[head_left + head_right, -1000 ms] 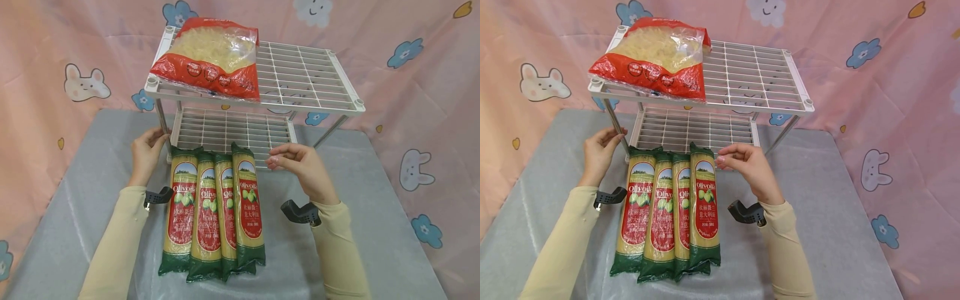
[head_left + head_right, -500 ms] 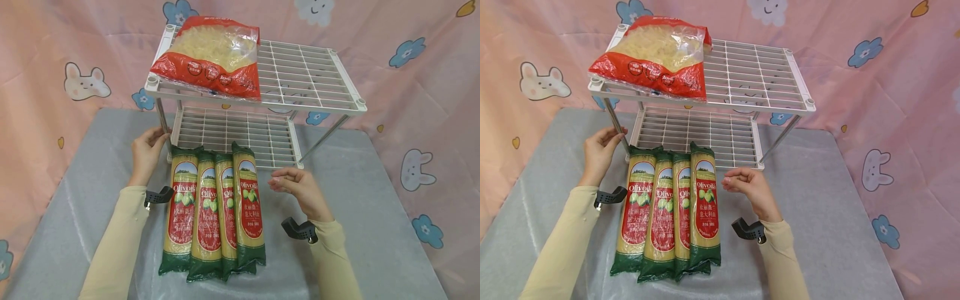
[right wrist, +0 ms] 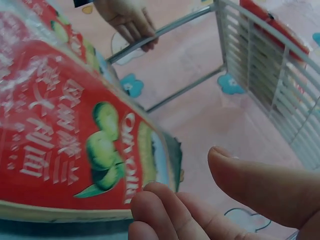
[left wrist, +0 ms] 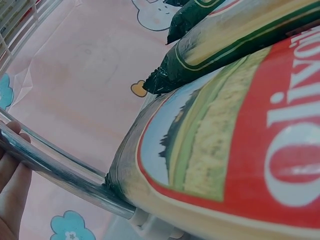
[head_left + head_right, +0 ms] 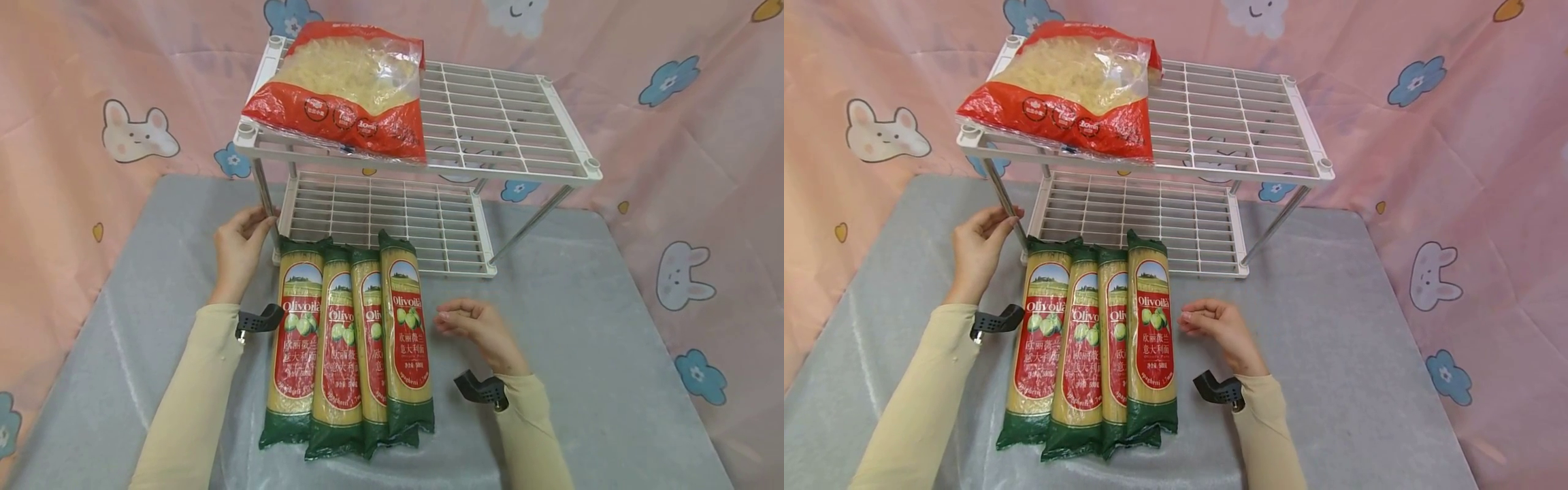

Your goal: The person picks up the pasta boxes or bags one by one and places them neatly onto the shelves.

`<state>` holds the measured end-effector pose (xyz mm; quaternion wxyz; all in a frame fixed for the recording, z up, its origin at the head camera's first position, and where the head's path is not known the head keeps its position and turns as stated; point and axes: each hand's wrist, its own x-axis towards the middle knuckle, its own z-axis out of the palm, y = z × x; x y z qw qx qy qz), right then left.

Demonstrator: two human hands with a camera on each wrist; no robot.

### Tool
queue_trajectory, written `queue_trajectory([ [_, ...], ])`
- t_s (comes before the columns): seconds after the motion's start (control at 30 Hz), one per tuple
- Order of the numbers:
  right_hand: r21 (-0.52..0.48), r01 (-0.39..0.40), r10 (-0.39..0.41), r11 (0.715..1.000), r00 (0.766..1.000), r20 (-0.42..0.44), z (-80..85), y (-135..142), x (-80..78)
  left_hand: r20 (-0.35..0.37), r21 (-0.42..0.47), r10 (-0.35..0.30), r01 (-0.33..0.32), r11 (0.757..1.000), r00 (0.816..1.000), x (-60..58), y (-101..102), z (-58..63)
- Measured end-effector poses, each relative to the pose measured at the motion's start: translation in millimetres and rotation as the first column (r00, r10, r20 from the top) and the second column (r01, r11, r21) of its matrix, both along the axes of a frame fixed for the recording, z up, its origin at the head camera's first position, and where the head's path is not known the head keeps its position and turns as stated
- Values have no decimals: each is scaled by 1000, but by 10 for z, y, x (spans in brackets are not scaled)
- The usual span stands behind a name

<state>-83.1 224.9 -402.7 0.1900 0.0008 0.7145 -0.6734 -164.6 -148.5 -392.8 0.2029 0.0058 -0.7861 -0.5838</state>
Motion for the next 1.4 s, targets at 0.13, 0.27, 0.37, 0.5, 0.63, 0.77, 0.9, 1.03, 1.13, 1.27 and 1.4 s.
queue_trajectory([
  [0.13,0,0,0,1000,1000,22,-90,-9,19,2,1,1,-1,1000,1000,4,5,2],
  [0.27,22,-3,2,1000,999,39,-174,-8,26,8,2,-1,1,1000,1000,8,10,10],
  [0.37,42,-14,12,999,999,49,-216,-9,27,13,4,-1,1,1000,1000,3,7,8],
  [0.5,58,-19,16,998,998,57,-248,-18,25,16,6,0,0,1000,1000,-7,-4,-4],
  [0.63,69,-10,6,998,998,61,-288,-24,18,18,14,-2,2,1000,1000,-1,-3,2],
  [0.77,84,-13,7,996,997,73,-326,-40,14,9,21,-8,8,1000,1000,7,0,8],
  [0.9,106,-21,12,994,996,85,-364,-77,0,-2,15,-7,7,1000,1000,-3,-3,-1],
  [1.03,124,-19,8,992,996,92,-396,-111,-17,-7,22,-8,8,1000,1000,-8,-5,-11],
  [1.13,122,-24,13,992,996,93,-402,-129,-21,-5,29,-7,7,1000,1000,-10,-7,-17],
  [1.27,115,-25,13,993,995,100,-396,-154,-21,4,26,-3,3,1000,1000,-12,-10,-17],
  [1.4,117,-23,11,993,995,103,-395,-184,-18,6,29,-5,4,1000,1000,-16,-15,-22],
])
